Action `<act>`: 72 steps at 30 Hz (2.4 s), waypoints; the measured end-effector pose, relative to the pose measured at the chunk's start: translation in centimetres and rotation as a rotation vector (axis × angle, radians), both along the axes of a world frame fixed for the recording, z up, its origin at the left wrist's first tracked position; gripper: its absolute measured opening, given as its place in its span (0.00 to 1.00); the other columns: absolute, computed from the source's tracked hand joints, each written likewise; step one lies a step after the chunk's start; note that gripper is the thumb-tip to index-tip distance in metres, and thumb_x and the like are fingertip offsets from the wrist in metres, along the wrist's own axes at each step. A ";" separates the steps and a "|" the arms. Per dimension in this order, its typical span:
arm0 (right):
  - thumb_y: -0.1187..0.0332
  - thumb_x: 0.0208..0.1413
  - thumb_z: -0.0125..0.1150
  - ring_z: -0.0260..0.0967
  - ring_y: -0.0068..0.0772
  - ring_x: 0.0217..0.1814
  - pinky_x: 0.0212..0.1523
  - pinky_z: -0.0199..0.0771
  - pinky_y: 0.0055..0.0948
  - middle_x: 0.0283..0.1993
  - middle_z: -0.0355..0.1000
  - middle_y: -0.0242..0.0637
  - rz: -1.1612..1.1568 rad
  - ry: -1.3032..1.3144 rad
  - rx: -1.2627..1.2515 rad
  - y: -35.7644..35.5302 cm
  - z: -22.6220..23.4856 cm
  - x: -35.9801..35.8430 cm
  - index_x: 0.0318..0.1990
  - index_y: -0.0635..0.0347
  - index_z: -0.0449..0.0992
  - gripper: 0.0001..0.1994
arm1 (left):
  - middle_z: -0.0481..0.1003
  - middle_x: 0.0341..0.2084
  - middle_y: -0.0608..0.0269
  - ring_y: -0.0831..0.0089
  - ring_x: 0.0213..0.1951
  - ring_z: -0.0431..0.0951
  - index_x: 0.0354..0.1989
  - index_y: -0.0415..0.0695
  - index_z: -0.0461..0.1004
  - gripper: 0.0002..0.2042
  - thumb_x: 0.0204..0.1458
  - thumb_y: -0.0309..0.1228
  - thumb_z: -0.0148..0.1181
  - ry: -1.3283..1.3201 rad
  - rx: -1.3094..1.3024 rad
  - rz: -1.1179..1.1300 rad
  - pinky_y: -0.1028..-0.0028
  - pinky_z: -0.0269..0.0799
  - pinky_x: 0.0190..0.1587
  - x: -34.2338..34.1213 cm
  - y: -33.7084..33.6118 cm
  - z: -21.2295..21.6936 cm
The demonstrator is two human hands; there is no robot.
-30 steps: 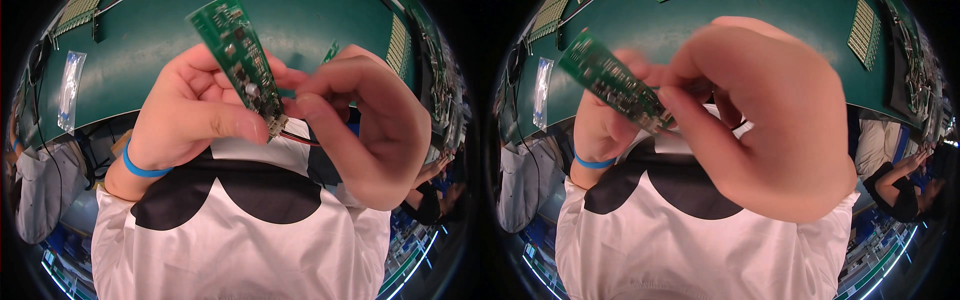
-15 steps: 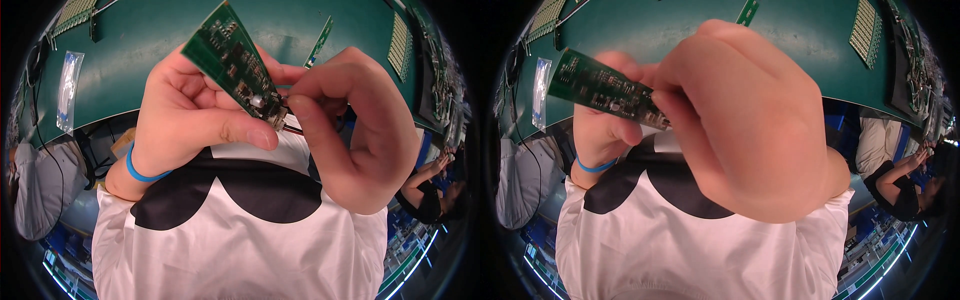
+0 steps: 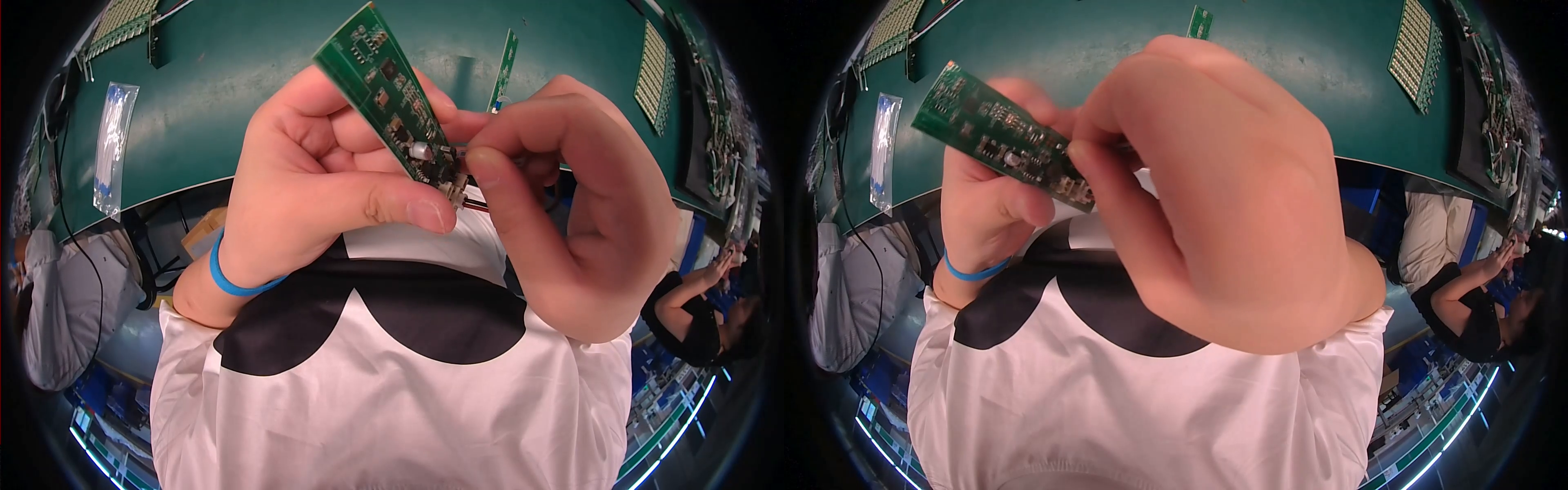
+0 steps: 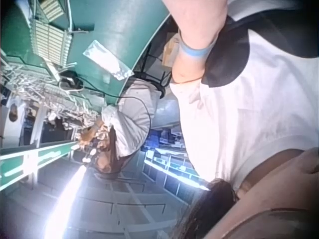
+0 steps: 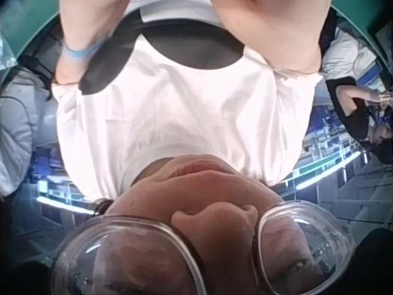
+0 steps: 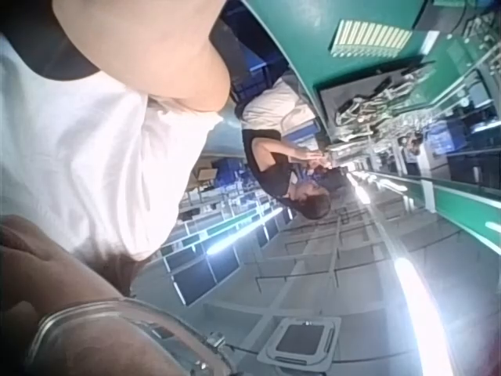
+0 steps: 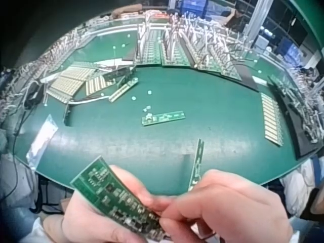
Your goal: The person connects ribbon cables and wire connectors to circuit boards by hand and places the assembled boards on the table.
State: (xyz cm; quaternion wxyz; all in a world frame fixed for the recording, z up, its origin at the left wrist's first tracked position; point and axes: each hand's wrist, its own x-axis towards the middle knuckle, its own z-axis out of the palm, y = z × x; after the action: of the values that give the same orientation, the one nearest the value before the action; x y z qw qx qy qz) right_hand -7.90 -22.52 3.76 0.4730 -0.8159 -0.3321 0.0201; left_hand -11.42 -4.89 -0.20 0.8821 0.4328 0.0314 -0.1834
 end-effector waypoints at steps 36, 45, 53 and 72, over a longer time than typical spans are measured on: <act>0.87 0.45 0.54 0.61 0.15 0.25 0.26 0.59 0.13 0.29 0.70 0.34 -0.074 0.100 -0.006 0.5 -0.3 -0.4 0.30 0.67 0.71 0.06 | 0.74 0.39 0.58 0.64 0.46 0.75 0.46 0.35 0.66 0.28 0.33 0.23 0.71 -0.077 -0.064 0.026 0.68 0.71 0.50 0.1 0.3 -1.1; 0.86 0.45 0.54 0.61 0.16 0.26 0.26 0.58 0.14 0.28 0.69 0.32 -0.077 0.071 -0.015 0.8 -0.6 -0.3 0.29 0.67 0.71 0.06 | 0.74 0.39 0.58 0.63 0.45 0.75 0.44 0.35 0.67 0.27 0.31 0.20 0.71 -0.084 -0.038 0.051 0.67 0.70 0.50 0.2 0.4 -1.0; 0.87 0.42 0.54 0.61 0.18 0.23 0.24 0.58 0.15 0.25 0.67 0.32 0.006 0.055 -0.099 0.7 -0.4 0.3 0.30 0.65 0.72 0.08 | 0.74 0.38 0.55 0.64 0.44 0.76 0.44 0.33 0.68 0.27 0.30 0.18 0.70 -0.228 0.008 0.064 0.68 0.72 0.48 0.1 0.6 -1.7; 0.88 0.42 0.53 0.65 0.23 0.25 0.25 0.65 0.18 0.28 0.68 0.36 0.000 0.049 -0.115 0.8 -1.0 0.5 0.31 0.66 0.70 0.09 | 0.75 0.37 0.54 0.68 0.38 0.77 0.42 0.32 0.70 0.25 0.30 0.16 0.70 -0.233 0.017 0.173 0.73 0.74 0.41 0.1 0.0 -1.9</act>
State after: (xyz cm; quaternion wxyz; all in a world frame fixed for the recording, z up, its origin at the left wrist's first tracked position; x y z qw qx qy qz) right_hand -7.45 -21.75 2.77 0.4333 -0.8409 -0.3189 0.0592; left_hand -11.33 -4.87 -2.13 0.8886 0.4543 -0.0323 -0.0548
